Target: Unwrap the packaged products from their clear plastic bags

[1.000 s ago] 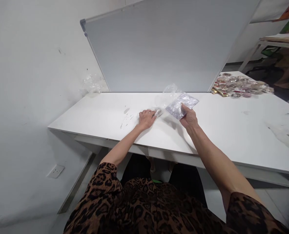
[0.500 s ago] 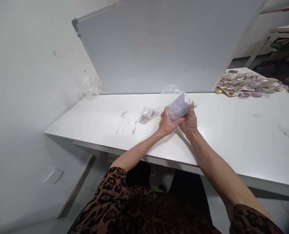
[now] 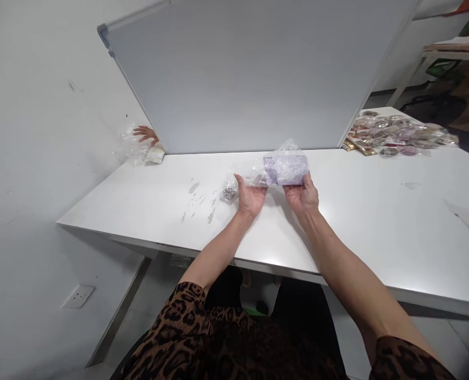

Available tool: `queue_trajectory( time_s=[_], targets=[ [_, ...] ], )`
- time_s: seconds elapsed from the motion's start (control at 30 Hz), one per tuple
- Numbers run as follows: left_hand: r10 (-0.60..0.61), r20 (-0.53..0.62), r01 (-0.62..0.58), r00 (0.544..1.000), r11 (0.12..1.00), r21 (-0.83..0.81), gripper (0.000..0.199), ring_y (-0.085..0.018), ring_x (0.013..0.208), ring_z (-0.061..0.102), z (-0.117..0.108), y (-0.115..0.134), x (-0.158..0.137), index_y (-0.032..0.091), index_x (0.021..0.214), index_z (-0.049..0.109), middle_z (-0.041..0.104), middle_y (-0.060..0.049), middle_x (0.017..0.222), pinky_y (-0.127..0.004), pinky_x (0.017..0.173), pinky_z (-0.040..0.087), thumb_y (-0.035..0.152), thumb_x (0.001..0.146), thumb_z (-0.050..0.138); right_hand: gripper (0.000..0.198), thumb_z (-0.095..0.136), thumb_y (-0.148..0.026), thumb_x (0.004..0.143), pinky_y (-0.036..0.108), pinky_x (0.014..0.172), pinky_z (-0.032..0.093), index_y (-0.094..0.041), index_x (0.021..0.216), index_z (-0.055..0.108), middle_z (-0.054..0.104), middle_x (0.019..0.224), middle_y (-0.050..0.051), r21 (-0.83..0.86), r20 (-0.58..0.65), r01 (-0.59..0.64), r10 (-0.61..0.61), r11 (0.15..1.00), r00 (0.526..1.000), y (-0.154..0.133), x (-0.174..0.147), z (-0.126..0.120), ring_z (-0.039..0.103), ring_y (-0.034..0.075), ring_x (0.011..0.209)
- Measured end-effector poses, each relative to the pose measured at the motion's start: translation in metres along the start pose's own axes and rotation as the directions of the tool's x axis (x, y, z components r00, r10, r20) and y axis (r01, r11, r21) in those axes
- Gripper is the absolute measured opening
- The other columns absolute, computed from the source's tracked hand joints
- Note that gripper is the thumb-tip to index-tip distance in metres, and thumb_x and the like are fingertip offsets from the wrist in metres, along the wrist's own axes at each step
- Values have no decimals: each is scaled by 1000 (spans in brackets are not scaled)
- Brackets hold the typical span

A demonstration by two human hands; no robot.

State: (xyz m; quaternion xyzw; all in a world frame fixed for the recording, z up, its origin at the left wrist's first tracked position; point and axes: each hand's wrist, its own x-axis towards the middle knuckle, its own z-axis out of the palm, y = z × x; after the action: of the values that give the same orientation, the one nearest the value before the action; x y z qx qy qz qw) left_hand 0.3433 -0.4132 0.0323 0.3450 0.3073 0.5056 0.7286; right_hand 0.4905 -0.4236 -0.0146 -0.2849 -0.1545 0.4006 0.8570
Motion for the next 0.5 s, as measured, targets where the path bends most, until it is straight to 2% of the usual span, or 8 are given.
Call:
queue_trajectory(
  time_s=[0.07, 0.13, 0.2, 0.27, 0.37, 0.43, 0.47, 0.5],
  targets=[
    [-46, 43, 44, 998, 998, 35, 66, -19, 127, 66, 4, -8, -8, 22, 130, 62, 68, -11, 134, -33, 102, 57, 72, 103, 29, 20, 54, -37, 102, 49, 108, 57, -24, 105, 69, 74, 118, 5, 10, -17, 29, -29, 1000, 999, -1, 0, 0, 67, 21, 121],
    [-141, 97, 136, 985, 989, 51, 50, -20, 128, 65, 7, -17, -14, 23, 121, 66, 68, -10, 132, -36, 107, 54, 66, 99, 52, 18, 55, -35, 101, 47, 109, 56, -23, 101, 69, 74, 115, 5, 15, -18, 43, -43, 999, 999, -1, 0, 1, 68, 20, 119],
    [-213, 178, 205, 961, 977, 61, 42, -22, 133, 62, 10, -23, -16, 23, 116, 69, 68, -10, 134, -37, 112, 50, 59, 95, 65, 14, 62, -35, 96, 44, 108, 57, -22, 98, 67, 74, 113, 6, -1, 26, 42, -42, 999, 999, 0, 0, 1, 68, 20, 116],
    [-209, 217, 211, 954, 977, 16, 39, -22, 137, 60, 11, -24, -13, 24, 120, 69, 66, -8, 141, -37, 114, 49, 55, 99, 60, 20, 72, -39, 89, 43, 102, 60, -22, 96, 65, 73, 108, 6, -62, 79, 14, -9, 998, 997, 2, -2, 1, 68, 22, 111],
    [-139, 113, 152, 984, 981, -117, 43, -21, 136, 61, 10, -19, -6, 25, 139, 60, 64, -8, 146, -38, 113, 51, 49, 108, 41, 38, 79, -47, 79, 49, 99, 60, -23, 101, 60, 68, 109, 7, -300, 31, -20, 31, 954, 999, 5, -7, -2, 67, 25, 109],
    [-116, 44, 122, 992, 980, -158, 47, -21, 136, 61, 9, -15, -2, 24, 147, 55, 62, -9, 149, -39, 112, 52, 46, 110, 36, 54, 79, -55, 78, 56, 109, 51, -25, 117, 56, 62, 126, 9, -513, -16, 80, -102, 855, 995, 3, -14, -2, 62, 28, 123],
    [-107, 38, 112, 994, 981, -156, 48, -21, 136, 61, 9, -14, -2, 24, 149, 53, 62, -8, 150, -39, 112, 52, 47, 110, 35, 64, 78, -59, 79, 59, 116, 44, -27, 128, 53, 57, 138, 11, -607, 29, 171, -194, 776, 981, 2, -19, -1, 55, 30, 133],
    [-110, 34, 113, 993, 985, -133, 50, -21, 136, 61, 9, -13, -3, 26, 149, 54, 62, -8, 150, -38, 112, 52, 49, 110, 35, 74, 77, -62, 79, 60, 121, 35, -28, 137, 49, 50, 149, 12, -680, 125, 277, -265, 679, 956, 1, -24, 0, 47, 32, 142]
  ],
)
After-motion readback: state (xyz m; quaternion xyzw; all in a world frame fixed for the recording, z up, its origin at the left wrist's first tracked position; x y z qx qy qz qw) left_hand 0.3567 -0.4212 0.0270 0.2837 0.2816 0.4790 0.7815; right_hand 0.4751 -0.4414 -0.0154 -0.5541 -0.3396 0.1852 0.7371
